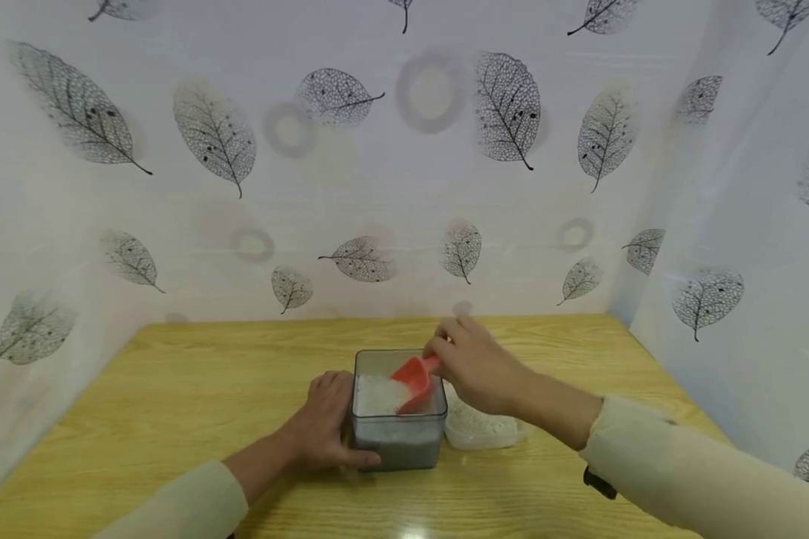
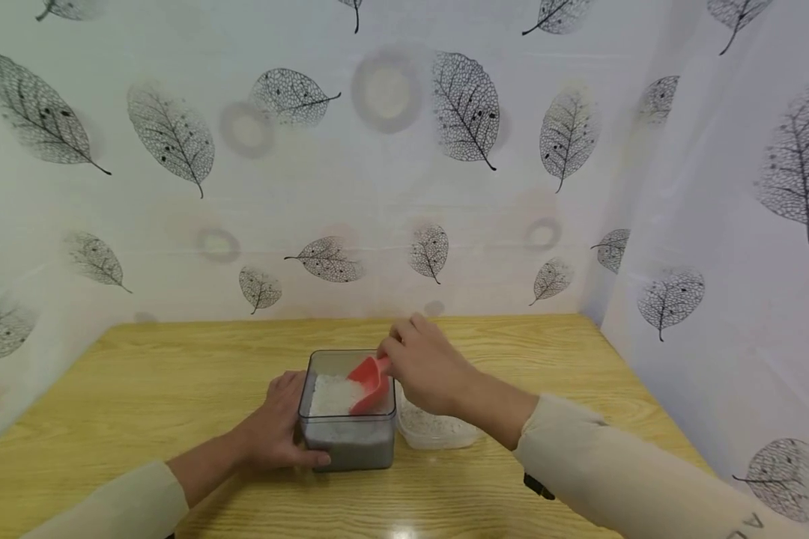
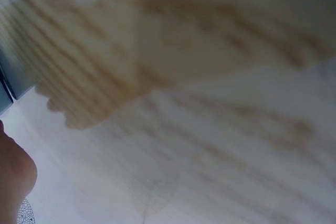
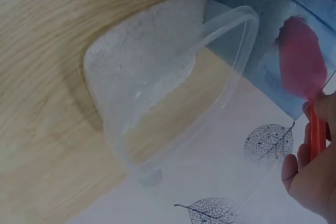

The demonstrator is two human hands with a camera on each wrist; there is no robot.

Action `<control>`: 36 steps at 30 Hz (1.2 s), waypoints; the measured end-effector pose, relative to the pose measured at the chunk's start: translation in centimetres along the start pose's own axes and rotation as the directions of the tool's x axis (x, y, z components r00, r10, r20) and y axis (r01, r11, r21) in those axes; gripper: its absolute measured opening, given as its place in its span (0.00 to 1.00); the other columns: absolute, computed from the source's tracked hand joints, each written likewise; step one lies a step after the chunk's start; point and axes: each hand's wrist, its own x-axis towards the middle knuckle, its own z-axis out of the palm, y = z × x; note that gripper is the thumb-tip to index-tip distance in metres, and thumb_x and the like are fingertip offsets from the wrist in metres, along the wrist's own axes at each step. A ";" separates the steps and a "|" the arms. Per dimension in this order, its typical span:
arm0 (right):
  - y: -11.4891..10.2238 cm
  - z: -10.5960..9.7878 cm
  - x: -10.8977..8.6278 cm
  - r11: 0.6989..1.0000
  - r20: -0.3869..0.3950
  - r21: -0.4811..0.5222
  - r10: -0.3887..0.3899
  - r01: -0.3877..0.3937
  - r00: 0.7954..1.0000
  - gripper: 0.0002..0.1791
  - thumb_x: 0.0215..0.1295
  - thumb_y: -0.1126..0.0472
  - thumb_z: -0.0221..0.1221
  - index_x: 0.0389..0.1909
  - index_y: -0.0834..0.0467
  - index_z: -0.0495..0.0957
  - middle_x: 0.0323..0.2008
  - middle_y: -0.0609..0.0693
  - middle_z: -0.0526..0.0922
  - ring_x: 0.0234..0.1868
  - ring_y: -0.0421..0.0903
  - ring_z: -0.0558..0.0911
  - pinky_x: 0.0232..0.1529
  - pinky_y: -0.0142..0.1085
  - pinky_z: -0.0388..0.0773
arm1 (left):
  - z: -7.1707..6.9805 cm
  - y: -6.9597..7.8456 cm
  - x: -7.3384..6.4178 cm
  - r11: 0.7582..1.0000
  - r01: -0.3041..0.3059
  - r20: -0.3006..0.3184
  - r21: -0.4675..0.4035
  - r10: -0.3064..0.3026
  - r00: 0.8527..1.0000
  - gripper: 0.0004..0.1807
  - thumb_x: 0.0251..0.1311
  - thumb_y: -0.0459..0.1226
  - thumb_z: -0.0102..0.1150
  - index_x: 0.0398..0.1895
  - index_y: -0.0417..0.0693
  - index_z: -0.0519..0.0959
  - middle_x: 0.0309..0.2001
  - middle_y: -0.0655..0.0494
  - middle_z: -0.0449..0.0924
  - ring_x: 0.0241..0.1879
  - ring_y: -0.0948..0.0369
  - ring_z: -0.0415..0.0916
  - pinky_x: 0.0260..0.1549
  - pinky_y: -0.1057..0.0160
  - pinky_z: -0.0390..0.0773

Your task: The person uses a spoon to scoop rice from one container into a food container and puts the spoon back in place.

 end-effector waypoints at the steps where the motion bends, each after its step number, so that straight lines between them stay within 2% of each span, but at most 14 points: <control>1: -0.1 0.2 -0.1 0.997 -0.005 0.062 0.043 -0.043 0.999 0.08 0.70 0.58 0.59 0.45 0.57 0.80 0.42 0.48 0.74 0.45 0.47 0.67 0.48 0.41 0.68 | 0.0 0.0 0.0 1.000 0.000 0.001 -0.006 0.000 1.000 0.57 0.39 0.75 0.63 0.66 0.49 0.64 0.55 0.56 0.70 0.59 0.55 0.63 0.62 0.42 0.59; 4: -0.2 0.8 -0.5 0.964 -0.012 0.218 0.159 -0.153 0.987 0.09 0.70 0.60 0.59 0.46 0.58 0.80 0.42 0.49 0.74 0.47 0.47 0.67 0.48 0.43 0.69 | -0.1 0.0 -0.1 1.000 0.002 0.004 -0.013 -0.002 1.000 0.56 0.39 0.75 0.64 0.66 0.49 0.64 0.55 0.56 0.70 0.59 0.55 0.63 0.62 0.42 0.59; 7: -0.3 1.3 -1.0 0.921 -0.020 0.325 0.233 -0.215 0.972 0.09 0.71 0.60 0.58 0.48 0.59 0.79 0.44 0.50 0.75 0.47 0.48 0.67 0.47 0.43 0.69 | 0.0 -0.1 0.0 1.000 0.006 0.009 -0.016 -0.006 1.000 0.56 0.39 0.74 0.64 0.66 0.50 0.63 0.56 0.57 0.70 0.59 0.55 0.62 0.62 0.43 0.59; 10: -0.4 1.7 -1.4 0.881 -0.017 0.397 0.286 -0.256 0.958 0.11 0.71 0.61 0.58 0.50 0.59 0.79 0.45 0.50 0.74 0.49 0.48 0.67 0.47 0.44 0.69 | 0.1 -0.1 0.0 1.000 0.011 0.015 -0.020 -0.011 1.000 0.57 0.39 0.74 0.65 0.67 0.50 0.63 0.56 0.57 0.70 0.59 0.56 0.62 0.62 0.43 0.58; 14: -0.4 1.9 -1.5 0.843 -0.019 0.457 0.327 -0.282 0.945 0.12 0.72 0.60 0.57 0.51 0.60 0.79 0.46 0.51 0.75 0.51 0.49 0.68 0.48 0.44 0.69 | 0.1 -0.1 -0.1 1.000 0.006 0.006 -0.028 -0.005 1.000 0.57 0.39 0.74 0.65 0.67 0.49 0.63 0.56 0.57 0.70 0.59 0.55 0.62 0.62 0.43 0.58; 20: 0.1 0.9 -1.5 0.818 -0.082 0.507 0.361 -0.273 0.929 0.12 0.74 0.60 0.56 0.51 0.61 0.79 0.46 0.53 0.75 0.53 0.52 0.70 0.49 0.46 0.71 | 0.2 -0.3 -0.1 1.000 -0.014 -0.011 -0.018 0.014 1.000 0.56 0.39 0.76 0.62 0.66 0.51 0.64 0.55 0.58 0.70 0.58 0.56 0.62 0.61 0.45 0.59; 24: 1.0 -0.4 -1.9 0.807 -0.109 0.514 0.397 -0.290 0.911 0.12 0.75 0.61 0.54 0.52 0.62 0.79 0.47 0.55 0.75 0.49 0.50 0.70 0.44 0.40 0.73 | 0.2 -0.4 -0.1 1.000 -0.018 -0.015 -0.016 0.018 1.000 0.56 0.39 0.77 0.62 0.66 0.52 0.64 0.55 0.59 0.70 0.58 0.57 0.62 0.61 0.46 0.59; 28: 2.2 -1.5 -2.9 0.805 -0.124 0.500 0.431 -0.319 0.894 0.12 0.75 0.62 0.53 0.52 0.62 0.78 0.48 0.56 0.75 0.45 0.47 0.67 0.39 0.35 0.69 | 0.2 -0.3 -0.1 1.000 -0.024 -0.020 -0.015 0.024 1.000 0.56 0.40 0.77 0.61 0.66 0.52 0.63 0.55 0.59 0.70 0.57 0.57 0.62 0.61 0.46 0.59; 36: 4.4 -2.7 -5.9 0.802 -0.120 0.460 0.481 -0.380 0.869 0.12 0.75 0.62 0.53 0.53 0.63 0.78 0.50 0.56 0.74 0.45 0.47 0.67 0.39 0.34 0.68 | 0.1 -0.2 -0.1 1.000 -0.022 -0.016 -0.023 0.021 1.000 0.56 0.39 0.77 0.61 0.66 0.51 0.64 0.54 0.58 0.70 0.57 0.56 0.62 0.61 0.45 0.58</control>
